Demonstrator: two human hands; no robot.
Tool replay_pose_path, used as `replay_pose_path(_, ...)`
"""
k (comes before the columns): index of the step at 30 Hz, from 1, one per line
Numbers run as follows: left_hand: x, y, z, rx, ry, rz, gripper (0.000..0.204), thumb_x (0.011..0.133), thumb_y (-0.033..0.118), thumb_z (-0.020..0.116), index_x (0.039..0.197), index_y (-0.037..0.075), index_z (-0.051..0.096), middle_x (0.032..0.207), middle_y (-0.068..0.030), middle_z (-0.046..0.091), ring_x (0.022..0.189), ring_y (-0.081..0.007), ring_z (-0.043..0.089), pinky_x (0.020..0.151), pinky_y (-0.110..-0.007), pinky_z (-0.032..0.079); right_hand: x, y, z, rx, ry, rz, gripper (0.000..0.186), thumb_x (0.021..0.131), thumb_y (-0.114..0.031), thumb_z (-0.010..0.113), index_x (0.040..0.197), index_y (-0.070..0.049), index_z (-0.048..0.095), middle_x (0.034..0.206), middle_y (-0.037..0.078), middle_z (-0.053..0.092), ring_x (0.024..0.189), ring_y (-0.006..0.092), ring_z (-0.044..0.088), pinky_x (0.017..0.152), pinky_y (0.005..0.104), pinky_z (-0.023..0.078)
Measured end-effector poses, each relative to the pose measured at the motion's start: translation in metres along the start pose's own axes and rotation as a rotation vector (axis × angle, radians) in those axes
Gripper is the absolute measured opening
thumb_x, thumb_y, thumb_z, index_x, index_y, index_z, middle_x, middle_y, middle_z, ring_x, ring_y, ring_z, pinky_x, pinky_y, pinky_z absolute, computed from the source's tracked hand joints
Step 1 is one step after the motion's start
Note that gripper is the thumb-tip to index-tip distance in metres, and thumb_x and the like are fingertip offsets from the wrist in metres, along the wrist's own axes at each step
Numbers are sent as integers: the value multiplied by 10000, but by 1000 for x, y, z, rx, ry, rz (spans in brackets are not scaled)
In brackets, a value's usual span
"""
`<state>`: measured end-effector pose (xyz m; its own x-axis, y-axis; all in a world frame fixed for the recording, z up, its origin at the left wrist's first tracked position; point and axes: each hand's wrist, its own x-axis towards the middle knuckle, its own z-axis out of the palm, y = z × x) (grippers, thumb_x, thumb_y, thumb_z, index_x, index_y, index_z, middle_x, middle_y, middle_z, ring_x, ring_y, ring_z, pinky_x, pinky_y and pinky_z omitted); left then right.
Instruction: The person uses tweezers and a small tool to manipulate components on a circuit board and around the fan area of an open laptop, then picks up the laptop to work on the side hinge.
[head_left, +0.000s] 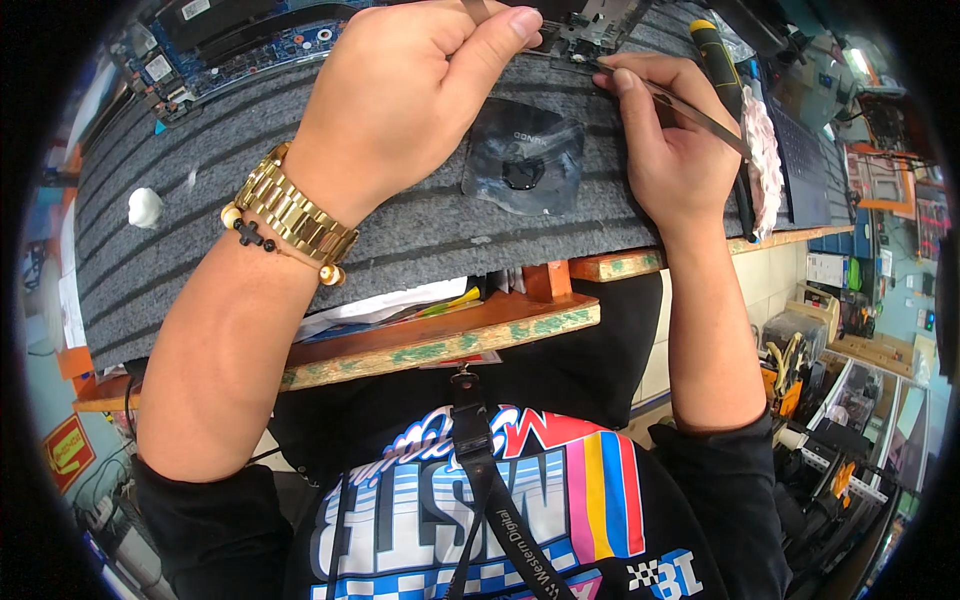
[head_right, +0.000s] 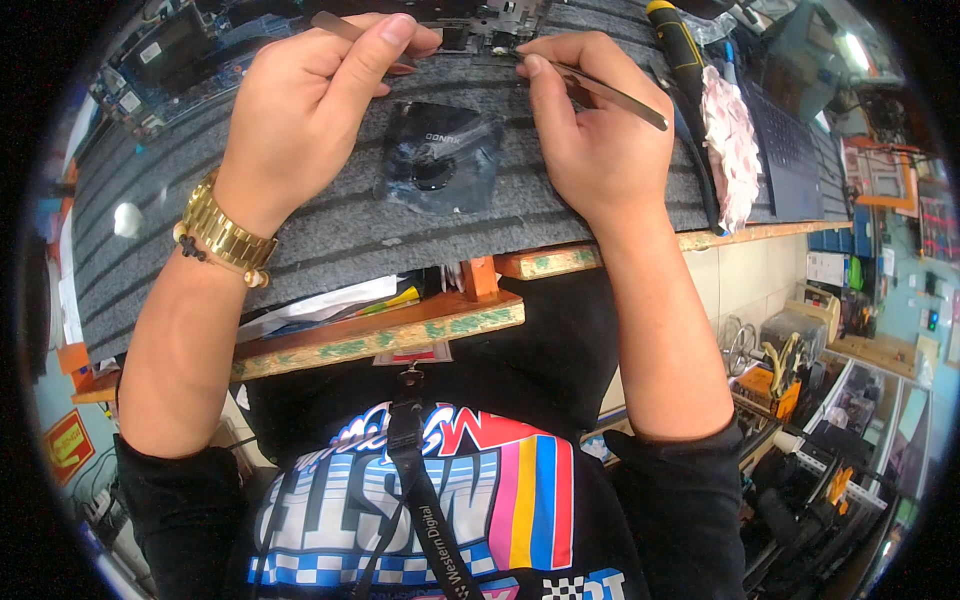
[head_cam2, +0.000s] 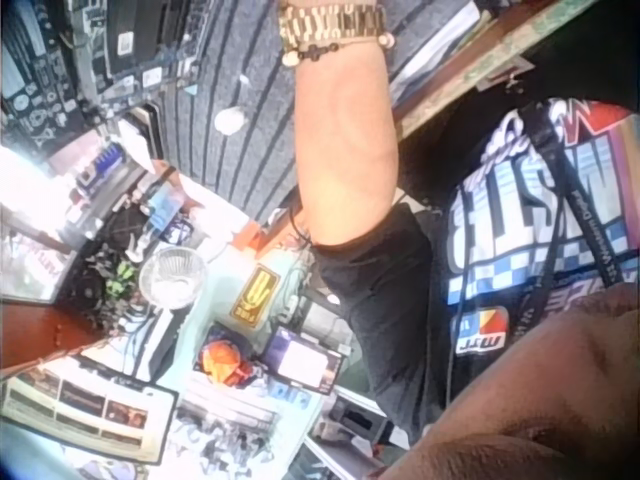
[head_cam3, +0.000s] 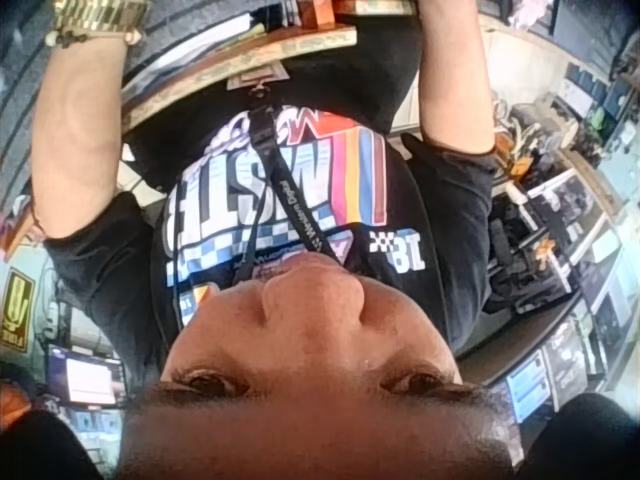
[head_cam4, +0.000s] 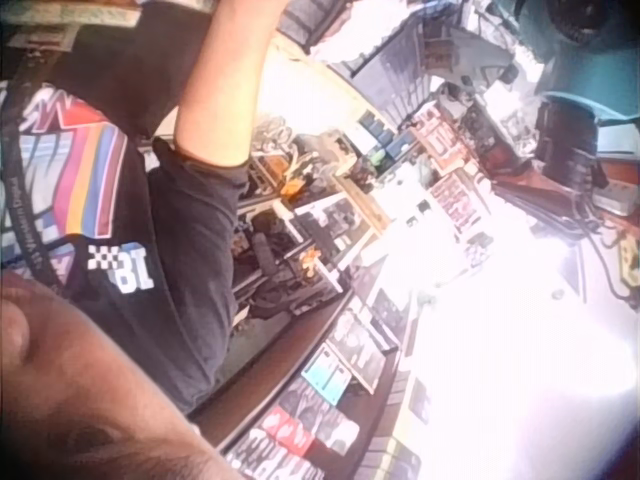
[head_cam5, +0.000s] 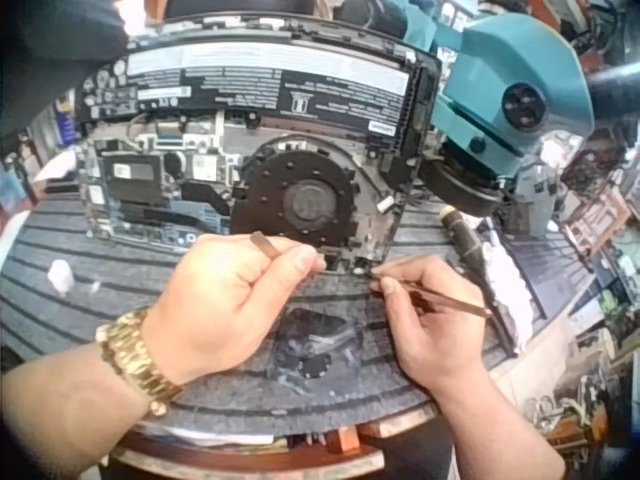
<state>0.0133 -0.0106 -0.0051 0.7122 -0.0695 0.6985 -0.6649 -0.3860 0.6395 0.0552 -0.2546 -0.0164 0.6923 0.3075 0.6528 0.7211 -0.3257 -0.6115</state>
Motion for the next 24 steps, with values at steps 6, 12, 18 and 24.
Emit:
replay_pose_path(6, 0, 5, 0, 45, -3, -38, 238, 1081, 132, 693, 1000, -60, 807, 959, -202, 821, 821, -301, 803, 750, -353, 624, 1, -1, 0, -26, -25, -42, 87, 978, 47, 742, 1057, 25, 771, 1002, 107, 815, 908, 156, 788, 831, 284, 636)
replay_pose_path(12, 0, 0, 0, -11, 0, -41, 247, 1082, 139, 696, 996, -65, 805, 962, -206, 822, 821, -295, 805, 748, -350, 624, 0, 1, 0, -78, 5, -57, 81, 954, 37, 766, 1032, 14, 770, 1018, 105, 813, 902, 162, 781, 828, 294, 634)
replay_pose_path(18, 0, 2, -1, -8, -1, -45, 247, 1081, 142, 700, 1004, -67, 806, 961, -210, 821, 820, -290, 805, 748, -347, 627, 1, -3, 0, -63, -9, -63, 85, 946, 43, 767, 1026, 17, 766, 1024, 109, 811, 903, 177, 786, 821, 302, 642)
replay_pose_path(24, 0, 4, -1, 44, -9, -46, 247, 1083, 148, 700, 1016, -62, 811, 959, -207, 821, 822, -290, 806, 749, -346, 627, 2, -3, 0, -112, -21, -78, 79, 952, 44, 763, 1027, 17, 766, 1029, 103, 812, 912, 172, 786, 825, 303, 650)
